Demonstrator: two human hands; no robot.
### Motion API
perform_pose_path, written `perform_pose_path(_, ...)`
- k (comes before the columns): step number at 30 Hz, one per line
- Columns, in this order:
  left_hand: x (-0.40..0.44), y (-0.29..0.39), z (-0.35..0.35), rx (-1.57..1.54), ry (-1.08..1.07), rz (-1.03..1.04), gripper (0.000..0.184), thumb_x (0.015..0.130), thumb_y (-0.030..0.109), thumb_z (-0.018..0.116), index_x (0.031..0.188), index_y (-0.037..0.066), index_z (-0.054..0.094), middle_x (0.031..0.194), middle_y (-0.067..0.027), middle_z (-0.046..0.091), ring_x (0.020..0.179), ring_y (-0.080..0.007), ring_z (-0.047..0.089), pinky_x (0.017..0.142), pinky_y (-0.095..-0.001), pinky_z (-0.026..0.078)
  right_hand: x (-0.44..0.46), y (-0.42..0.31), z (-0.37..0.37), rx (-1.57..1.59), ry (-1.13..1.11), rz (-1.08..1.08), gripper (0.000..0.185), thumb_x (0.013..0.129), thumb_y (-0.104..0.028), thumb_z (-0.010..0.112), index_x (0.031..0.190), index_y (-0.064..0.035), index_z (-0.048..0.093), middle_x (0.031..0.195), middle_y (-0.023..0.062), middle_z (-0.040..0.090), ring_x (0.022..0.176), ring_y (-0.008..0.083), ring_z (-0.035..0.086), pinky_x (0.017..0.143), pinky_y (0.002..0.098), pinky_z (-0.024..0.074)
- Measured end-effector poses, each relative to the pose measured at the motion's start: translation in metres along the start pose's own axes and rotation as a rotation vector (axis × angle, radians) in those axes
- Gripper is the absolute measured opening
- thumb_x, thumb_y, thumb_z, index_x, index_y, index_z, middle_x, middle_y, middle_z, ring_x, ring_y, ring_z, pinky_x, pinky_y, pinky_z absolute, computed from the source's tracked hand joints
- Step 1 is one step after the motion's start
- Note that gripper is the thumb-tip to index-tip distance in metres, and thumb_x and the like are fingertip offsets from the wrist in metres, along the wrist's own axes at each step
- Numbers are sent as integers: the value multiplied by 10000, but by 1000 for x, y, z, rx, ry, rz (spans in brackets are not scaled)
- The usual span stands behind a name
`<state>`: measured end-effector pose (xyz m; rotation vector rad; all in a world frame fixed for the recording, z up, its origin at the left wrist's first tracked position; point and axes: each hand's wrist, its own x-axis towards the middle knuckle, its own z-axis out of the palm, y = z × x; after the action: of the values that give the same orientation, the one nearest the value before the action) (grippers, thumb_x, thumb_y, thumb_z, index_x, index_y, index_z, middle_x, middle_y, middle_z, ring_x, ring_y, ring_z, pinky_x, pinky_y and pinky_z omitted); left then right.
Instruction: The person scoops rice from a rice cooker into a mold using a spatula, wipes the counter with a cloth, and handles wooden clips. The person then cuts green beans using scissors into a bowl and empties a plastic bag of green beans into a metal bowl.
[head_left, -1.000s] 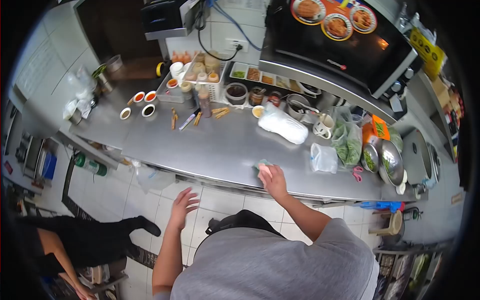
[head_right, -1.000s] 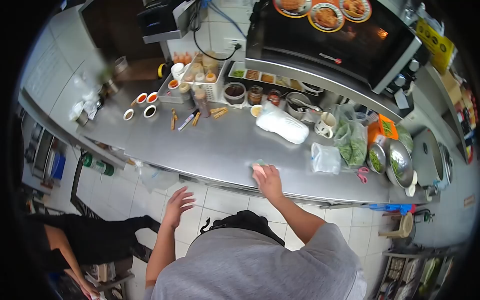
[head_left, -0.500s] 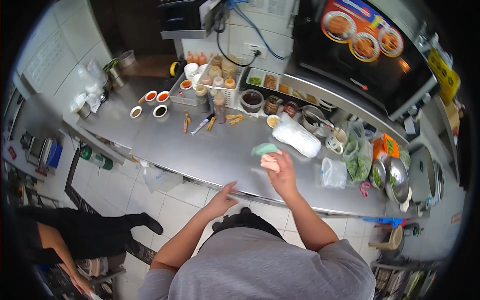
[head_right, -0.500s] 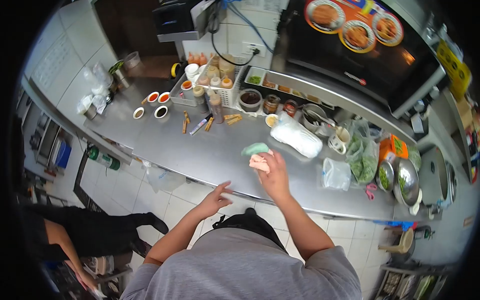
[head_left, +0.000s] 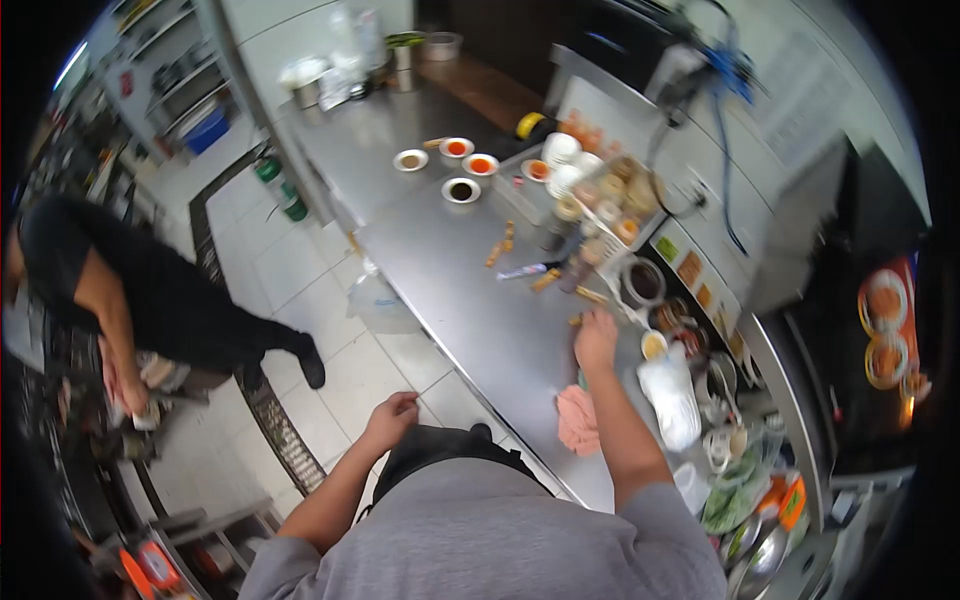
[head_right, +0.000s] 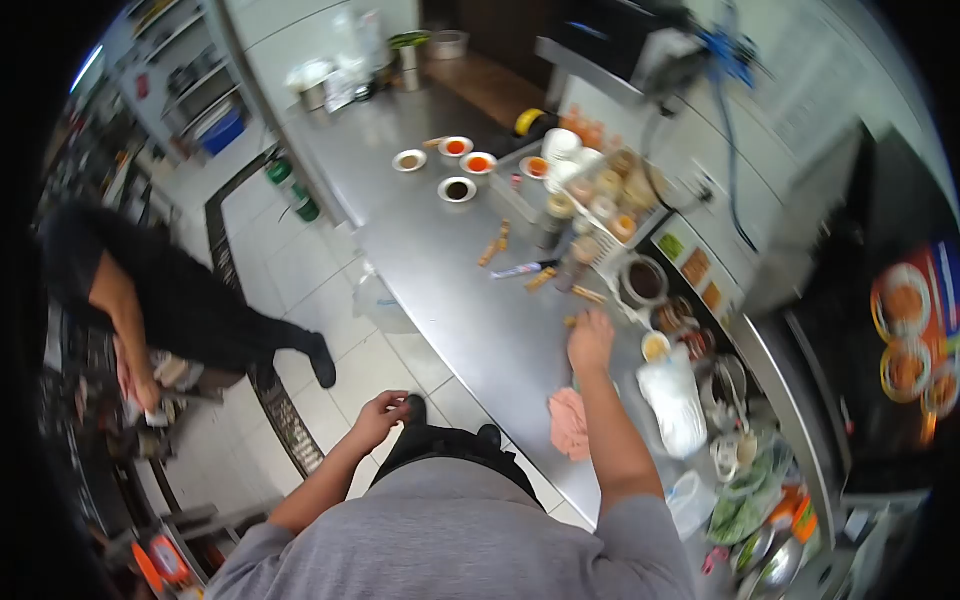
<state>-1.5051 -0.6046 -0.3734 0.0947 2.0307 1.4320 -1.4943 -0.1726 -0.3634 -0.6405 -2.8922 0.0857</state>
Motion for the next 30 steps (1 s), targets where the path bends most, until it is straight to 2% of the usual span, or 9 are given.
perform_pose_path(2,11,8,2,15,-32,86,352,892,155,586,1222,32,568,917,-70,651,774,-147,635,708,-283,502,-17,-23,-19,-31,-12,8,218,839,-126,540,1028,-73,634,1082,106,579,1074,306,508,856,453,407)
perform_pose_path(4,27,27,2,27,-113,146,363,897,213,605,1216,43,574,917,-59,652,761,-136,633,705,-279,502,-35,-58,-31,85,196,-124,208,865,-173,570,1035,-75,639,1048,118,596,1037,313,539,847,445,426)
perform_pose_path(6,46,54,2,-81,-233,150,396,911,300,605,1210,41,575,918,-66,658,743,-141,641,683,-280,511,-48,-106,-37,501,-10,-130,226,891,-203,578,1075,-86,637,981,126,614,948,317,583,809,414,464)
perform_pose_path(8,62,69,-3,-271,-356,81,429,927,369,584,1179,22,580,893,-83,661,714,-153,652,644,-276,523,-57,-171,-67,494,-166,-373,226,874,-181,623,1080,-92,651,932,123,623,846,310,611,748,369,496)
perform_pose_path(12,89,47,-34,-487,-539,21,375,952,351,551,1067,-3,598,852,-98,661,689,-174,664,597,-273,536,-56,-239,-63,662,-409,-399,215,814,-116,693,1026,-83,677,902,101,621,783,259,611,691,325,497)
perform_pose_path(19,114,22,-91,-562,-712,-71,310,944,263,572,1014,-35,616,840,-151,684,687,-221,687,612,-303,566,-46,-266,-27,900,-583,3,219,807,-48,709,1021,-17,674,897,24,598,749,88,588,637,221,491)
perform_pose_path(23,185,-28,-129,-756,-245,-171,310,946,241,575,1003,-62,606,852,-188,677,707,-230,686,634,-318,577,-42,-266,-31,863,-441,56,270,811,-36,693,1078,-20,653,934,48,616,733,101,584,675,232,501)
perform_pose_path(26,237,-46,-126,-736,-83,-180,317,948,248,572,1004,-62,607,849,-183,675,704,-236,685,631,-324,578,-50,-253,-26,869,-454,171,280,812,-32,688,1091,-30,653,930,62,635,732,108,588,682,246,508)
perform_pose_path(30,275,-26,-97,-793,-128,-200,297,951,254,564,988,-37,610,850,-164,666,723,-233,678,665,-327,578,-59,-247,-31,828,-515,280,269,829,-33,676,1098,-43,659,893,59,651,744,104,595,689,244,509)
